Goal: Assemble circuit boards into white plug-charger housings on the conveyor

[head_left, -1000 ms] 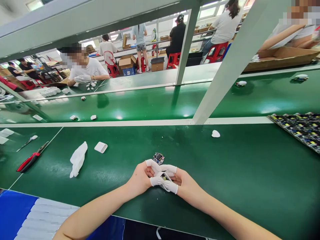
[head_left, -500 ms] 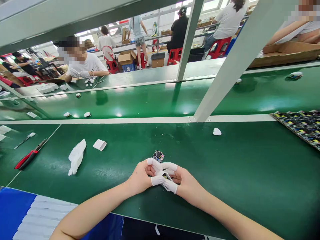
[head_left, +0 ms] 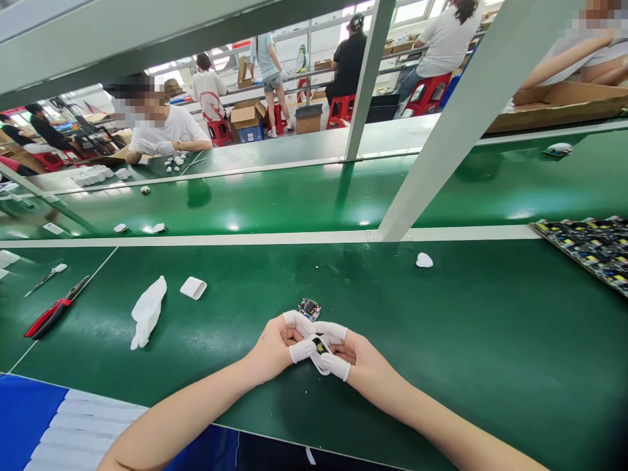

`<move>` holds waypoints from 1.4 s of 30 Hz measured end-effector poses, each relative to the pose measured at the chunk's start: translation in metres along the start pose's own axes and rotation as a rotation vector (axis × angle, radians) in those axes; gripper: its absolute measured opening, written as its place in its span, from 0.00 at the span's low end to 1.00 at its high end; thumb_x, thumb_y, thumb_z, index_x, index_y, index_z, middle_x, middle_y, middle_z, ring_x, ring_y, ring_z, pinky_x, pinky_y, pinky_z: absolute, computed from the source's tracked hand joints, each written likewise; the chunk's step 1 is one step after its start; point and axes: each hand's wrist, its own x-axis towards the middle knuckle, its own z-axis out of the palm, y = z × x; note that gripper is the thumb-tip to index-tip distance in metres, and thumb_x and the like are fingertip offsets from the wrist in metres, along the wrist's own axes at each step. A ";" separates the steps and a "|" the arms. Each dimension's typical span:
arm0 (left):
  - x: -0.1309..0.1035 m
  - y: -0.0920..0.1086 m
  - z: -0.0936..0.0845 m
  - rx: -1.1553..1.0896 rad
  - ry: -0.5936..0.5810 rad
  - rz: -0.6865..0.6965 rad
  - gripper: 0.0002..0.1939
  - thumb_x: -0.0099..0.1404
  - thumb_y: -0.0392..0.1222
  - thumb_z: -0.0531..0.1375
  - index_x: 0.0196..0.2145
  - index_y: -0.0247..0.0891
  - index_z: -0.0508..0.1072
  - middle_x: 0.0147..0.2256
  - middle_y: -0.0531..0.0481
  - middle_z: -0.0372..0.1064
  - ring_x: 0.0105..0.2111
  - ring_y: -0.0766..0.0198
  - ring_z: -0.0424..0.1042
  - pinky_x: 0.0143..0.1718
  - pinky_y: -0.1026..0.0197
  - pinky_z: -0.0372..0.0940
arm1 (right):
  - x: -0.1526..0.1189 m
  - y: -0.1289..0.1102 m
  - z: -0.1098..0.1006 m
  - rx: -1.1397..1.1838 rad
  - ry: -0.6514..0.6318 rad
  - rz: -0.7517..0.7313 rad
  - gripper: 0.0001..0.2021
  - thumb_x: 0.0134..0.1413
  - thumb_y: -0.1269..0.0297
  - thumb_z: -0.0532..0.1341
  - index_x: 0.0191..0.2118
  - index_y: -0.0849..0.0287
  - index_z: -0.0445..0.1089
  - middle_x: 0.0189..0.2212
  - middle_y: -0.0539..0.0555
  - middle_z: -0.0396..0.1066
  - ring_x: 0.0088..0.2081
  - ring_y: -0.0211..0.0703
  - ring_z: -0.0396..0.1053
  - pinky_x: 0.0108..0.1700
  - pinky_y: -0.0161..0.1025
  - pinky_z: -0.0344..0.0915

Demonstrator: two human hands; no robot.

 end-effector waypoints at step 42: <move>-0.002 -0.004 0.003 0.166 -0.027 -0.011 0.21 0.49 0.49 0.70 0.34 0.34 0.70 0.27 0.52 0.67 0.28 0.68 0.67 0.32 0.66 0.64 | -0.007 -0.002 0.006 -0.181 0.022 0.043 0.23 0.47 0.67 0.60 0.51 0.57 0.59 0.30 0.48 0.67 0.31 0.38 0.64 0.35 0.38 0.62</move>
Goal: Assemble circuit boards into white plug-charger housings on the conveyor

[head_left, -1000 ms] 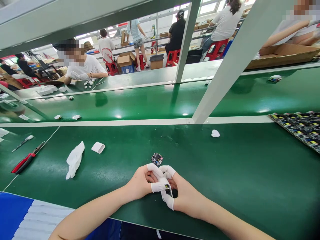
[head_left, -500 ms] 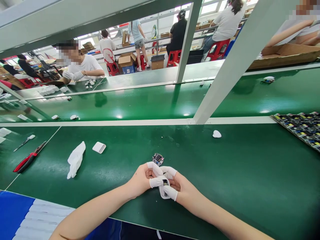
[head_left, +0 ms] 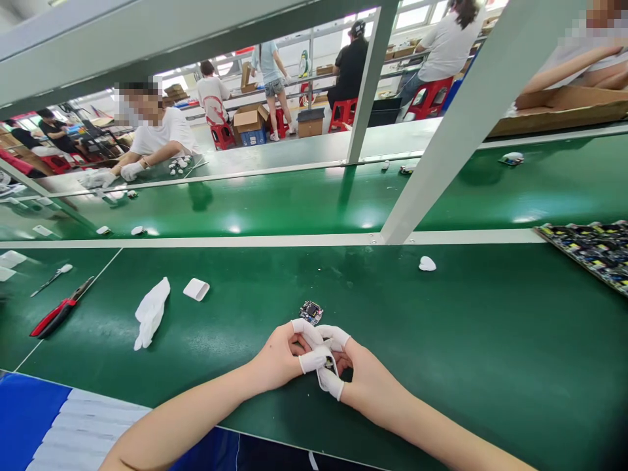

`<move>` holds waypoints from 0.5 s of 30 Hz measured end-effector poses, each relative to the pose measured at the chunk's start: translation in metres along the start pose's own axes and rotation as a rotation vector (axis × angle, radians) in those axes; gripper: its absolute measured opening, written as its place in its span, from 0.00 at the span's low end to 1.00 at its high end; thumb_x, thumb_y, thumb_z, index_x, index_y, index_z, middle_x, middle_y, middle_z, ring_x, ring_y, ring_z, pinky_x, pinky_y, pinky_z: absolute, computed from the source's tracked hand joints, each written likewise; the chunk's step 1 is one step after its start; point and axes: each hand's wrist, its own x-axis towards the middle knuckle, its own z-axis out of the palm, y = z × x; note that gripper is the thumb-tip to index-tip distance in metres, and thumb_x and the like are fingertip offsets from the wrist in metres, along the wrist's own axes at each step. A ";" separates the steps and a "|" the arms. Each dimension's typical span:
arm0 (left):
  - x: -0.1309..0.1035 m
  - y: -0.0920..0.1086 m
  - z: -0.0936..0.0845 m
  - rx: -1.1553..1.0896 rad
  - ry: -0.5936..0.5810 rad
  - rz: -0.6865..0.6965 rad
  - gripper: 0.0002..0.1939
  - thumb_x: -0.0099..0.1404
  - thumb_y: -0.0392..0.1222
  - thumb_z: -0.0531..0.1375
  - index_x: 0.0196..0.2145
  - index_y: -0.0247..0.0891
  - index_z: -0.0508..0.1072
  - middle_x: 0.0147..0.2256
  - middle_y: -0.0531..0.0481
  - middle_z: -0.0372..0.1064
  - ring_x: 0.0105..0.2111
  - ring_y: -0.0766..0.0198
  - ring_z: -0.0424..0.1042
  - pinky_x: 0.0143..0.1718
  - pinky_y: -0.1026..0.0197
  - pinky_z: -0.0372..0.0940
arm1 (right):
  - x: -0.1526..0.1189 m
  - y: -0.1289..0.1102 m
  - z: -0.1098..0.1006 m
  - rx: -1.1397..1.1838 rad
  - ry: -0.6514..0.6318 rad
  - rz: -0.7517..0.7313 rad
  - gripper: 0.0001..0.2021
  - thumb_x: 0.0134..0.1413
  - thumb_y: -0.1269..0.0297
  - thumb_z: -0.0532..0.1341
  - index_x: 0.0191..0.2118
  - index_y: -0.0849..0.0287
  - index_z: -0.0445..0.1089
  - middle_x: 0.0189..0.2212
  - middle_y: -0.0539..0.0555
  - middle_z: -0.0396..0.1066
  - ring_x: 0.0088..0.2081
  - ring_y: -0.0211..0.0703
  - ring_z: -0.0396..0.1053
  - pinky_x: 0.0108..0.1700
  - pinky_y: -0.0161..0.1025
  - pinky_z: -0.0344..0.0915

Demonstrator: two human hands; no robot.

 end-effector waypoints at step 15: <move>-0.004 0.007 -0.001 0.031 0.036 0.071 0.17 0.52 0.36 0.63 0.42 0.34 0.72 0.37 0.47 0.70 0.37 0.63 0.70 0.40 0.63 0.66 | 0.005 0.007 0.000 -0.032 0.139 -0.014 0.31 0.46 0.65 0.62 0.58 0.59 0.58 0.34 0.52 0.69 0.32 0.39 0.64 0.36 0.38 0.65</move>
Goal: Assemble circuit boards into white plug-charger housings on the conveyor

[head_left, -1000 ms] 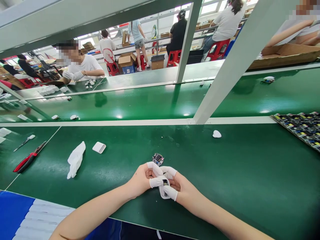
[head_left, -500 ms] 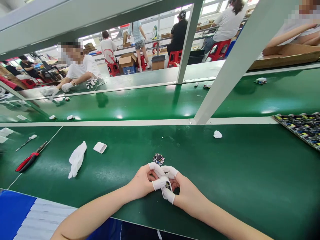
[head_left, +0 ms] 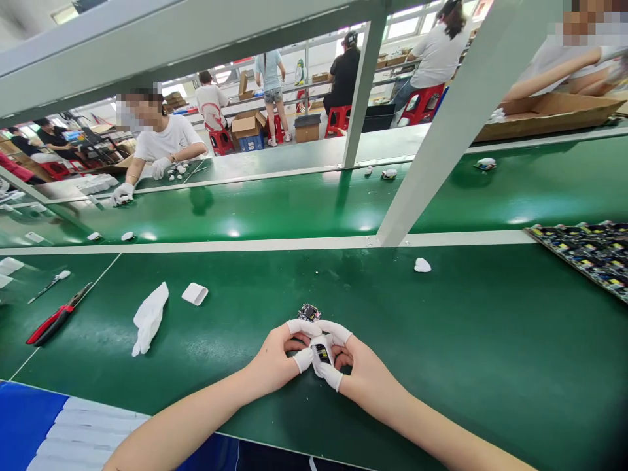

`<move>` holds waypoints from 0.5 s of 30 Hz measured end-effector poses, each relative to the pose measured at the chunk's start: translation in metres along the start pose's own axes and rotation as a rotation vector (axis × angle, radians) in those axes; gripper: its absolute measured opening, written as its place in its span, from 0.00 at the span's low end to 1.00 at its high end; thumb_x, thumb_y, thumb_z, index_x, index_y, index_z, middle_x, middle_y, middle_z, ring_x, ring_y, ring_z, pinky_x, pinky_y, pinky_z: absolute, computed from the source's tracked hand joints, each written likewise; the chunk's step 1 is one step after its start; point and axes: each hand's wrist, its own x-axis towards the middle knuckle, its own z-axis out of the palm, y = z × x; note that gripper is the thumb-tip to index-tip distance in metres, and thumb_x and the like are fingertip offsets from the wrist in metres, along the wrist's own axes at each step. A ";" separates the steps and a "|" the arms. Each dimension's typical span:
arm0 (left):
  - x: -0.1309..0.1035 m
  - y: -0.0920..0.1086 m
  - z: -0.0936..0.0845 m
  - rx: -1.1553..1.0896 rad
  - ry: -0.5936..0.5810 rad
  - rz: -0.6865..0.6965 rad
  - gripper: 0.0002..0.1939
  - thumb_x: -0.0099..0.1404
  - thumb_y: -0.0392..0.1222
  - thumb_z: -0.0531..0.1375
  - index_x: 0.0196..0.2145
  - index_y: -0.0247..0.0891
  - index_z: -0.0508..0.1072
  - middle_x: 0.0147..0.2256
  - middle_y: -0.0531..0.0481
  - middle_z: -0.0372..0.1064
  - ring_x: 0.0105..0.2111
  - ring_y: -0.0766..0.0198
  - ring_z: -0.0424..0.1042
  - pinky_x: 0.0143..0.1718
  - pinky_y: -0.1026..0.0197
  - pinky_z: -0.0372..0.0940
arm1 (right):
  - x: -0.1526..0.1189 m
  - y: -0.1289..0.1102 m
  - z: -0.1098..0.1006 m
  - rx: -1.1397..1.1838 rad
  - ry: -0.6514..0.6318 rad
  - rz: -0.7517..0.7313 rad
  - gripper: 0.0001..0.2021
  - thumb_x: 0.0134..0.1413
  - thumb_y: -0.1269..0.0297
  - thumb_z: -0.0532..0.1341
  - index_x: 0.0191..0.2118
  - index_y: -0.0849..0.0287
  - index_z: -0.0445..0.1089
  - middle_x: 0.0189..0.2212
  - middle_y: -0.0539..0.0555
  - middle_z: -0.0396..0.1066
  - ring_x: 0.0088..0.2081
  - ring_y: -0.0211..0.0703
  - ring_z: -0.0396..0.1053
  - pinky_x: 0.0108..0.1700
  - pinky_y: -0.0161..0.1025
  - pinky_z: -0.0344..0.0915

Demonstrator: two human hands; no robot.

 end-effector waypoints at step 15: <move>-0.012 0.001 0.006 0.623 0.048 0.299 0.18 0.50 0.24 0.55 0.37 0.38 0.73 0.37 0.48 0.72 0.38 0.60 0.70 0.42 0.59 0.66 | -0.005 0.001 0.006 -0.235 0.019 -0.112 0.33 0.44 0.69 0.60 0.60 0.57 0.58 0.31 0.50 0.70 0.33 0.41 0.66 0.38 0.39 0.65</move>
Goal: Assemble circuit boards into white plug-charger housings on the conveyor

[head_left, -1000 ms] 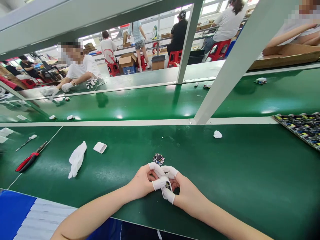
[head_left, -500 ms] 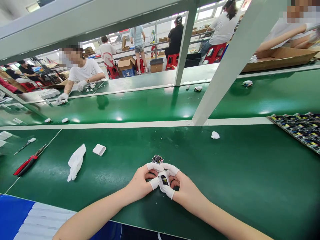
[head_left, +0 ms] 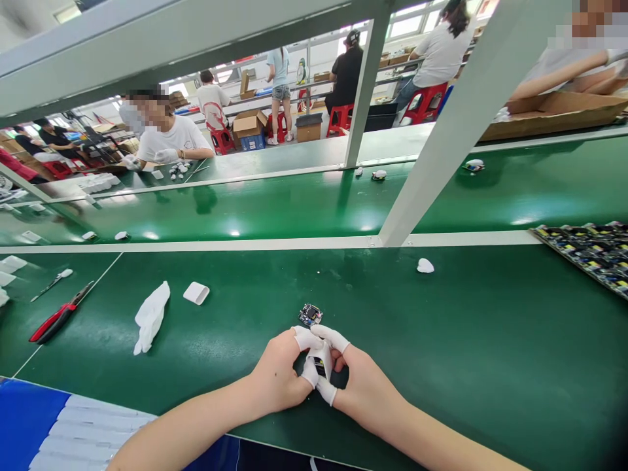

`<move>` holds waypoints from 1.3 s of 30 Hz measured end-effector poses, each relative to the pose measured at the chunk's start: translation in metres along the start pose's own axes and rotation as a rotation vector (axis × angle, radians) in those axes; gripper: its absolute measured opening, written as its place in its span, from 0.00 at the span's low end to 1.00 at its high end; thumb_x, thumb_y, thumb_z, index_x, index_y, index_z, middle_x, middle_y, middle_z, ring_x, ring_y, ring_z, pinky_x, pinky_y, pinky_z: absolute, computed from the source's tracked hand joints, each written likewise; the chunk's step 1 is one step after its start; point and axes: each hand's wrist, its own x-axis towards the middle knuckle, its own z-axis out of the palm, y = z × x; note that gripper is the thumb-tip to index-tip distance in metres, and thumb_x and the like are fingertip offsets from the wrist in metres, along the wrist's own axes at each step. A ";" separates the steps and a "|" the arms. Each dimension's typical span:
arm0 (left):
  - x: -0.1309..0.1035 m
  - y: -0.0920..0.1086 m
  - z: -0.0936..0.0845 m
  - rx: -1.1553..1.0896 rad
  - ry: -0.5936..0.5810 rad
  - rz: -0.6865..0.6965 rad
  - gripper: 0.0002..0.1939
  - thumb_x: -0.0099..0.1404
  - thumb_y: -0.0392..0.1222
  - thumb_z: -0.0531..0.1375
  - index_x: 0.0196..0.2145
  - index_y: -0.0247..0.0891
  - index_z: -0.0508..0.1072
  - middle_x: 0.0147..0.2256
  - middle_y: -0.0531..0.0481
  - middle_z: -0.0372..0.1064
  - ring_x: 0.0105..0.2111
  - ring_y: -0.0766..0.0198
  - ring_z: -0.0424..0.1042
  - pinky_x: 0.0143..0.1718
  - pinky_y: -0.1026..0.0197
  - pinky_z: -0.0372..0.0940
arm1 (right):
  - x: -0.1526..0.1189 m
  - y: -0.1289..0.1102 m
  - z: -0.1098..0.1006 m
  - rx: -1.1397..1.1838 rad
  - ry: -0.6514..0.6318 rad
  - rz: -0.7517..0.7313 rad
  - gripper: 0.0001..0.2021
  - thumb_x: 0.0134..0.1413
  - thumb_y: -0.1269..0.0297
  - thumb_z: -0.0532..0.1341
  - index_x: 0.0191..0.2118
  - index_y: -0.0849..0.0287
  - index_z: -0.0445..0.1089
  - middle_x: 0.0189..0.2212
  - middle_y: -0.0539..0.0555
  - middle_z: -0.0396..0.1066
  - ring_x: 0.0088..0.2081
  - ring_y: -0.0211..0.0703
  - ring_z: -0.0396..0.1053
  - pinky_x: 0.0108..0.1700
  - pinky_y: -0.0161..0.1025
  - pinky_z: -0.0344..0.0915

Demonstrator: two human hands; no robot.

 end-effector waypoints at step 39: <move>0.016 -0.019 0.010 0.138 0.180 0.291 0.25 0.50 0.49 0.66 0.46 0.40 0.73 0.38 0.46 0.74 0.38 0.56 0.73 0.45 0.60 0.67 | 0.039 -0.006 0.013 0.140 0.108 -0.260 0.20 0.50 0.50 0.61 0.49 0.49 0.68 0.39 0.55 0.75 0.47 0.62 0.70 0.44 0.52 0.71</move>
